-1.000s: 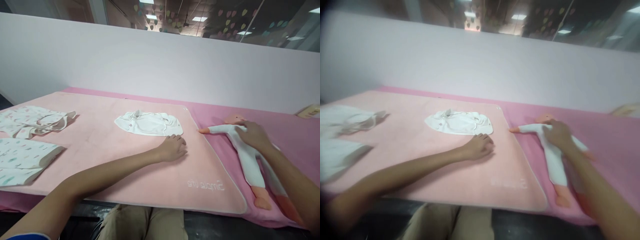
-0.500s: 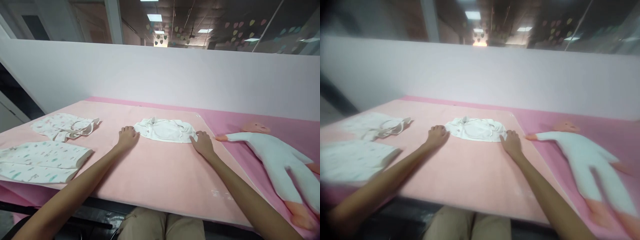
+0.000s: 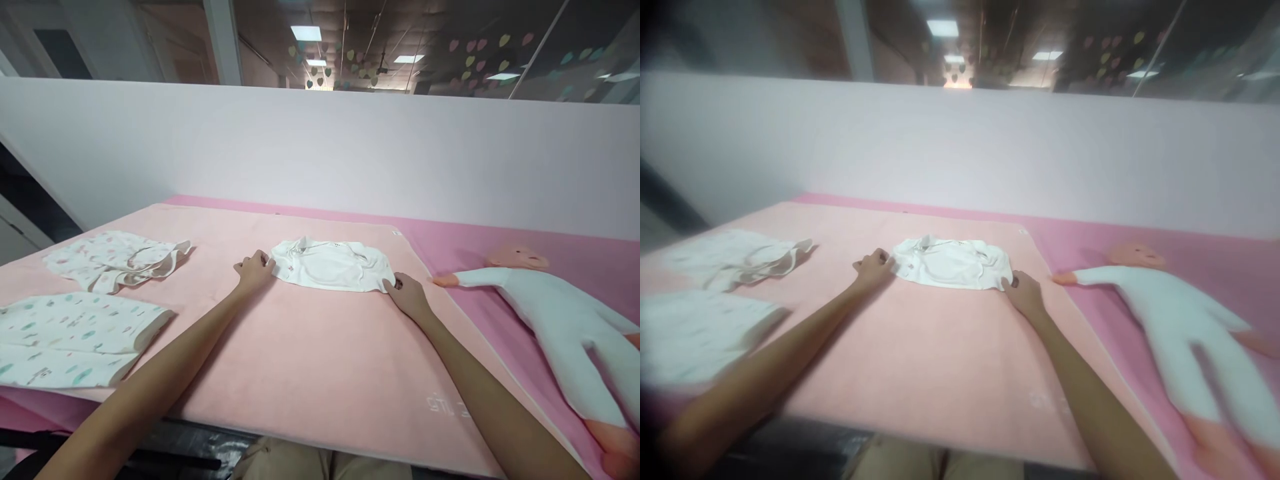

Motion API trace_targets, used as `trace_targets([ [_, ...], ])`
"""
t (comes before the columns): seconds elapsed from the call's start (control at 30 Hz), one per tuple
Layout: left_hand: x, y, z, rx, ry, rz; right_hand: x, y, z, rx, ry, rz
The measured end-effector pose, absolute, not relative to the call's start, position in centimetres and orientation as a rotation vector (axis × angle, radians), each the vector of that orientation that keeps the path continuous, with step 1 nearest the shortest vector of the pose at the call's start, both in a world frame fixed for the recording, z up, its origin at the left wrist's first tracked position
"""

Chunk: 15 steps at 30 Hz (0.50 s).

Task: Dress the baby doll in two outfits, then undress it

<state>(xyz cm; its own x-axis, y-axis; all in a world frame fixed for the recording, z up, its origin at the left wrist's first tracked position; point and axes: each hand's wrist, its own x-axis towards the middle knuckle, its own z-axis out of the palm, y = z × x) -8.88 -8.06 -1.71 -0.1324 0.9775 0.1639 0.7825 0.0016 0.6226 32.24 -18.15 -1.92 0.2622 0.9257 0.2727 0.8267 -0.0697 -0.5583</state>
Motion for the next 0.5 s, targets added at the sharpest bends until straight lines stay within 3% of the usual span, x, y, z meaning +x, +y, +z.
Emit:
trace_targets([
  [0.17, -8.5, -11.5, 1.2, 1.724, 1.631, 1.111, 29.5, -20.4, 2.6, -1.66, -1.587, 0.298],
  [0.3, -8.7, -19.9, 5.0, 1.952, 1.23, 1.244, 26.8, -27.0, 7.7, -1.323, -1.68, 0.411],
  [0.37, -9.2, -25.4, 6.9, 2.11, 1.086, 1.088, 25.4, -31.4, 9.5, -1.241, -1.83, 0.516],
  [0.5, -10.8, -33.7, 8.5, 2.358, 0.607, 0.265, 23.3, -38.2, 10.5, -1.053, -2.357, 0.917],
])
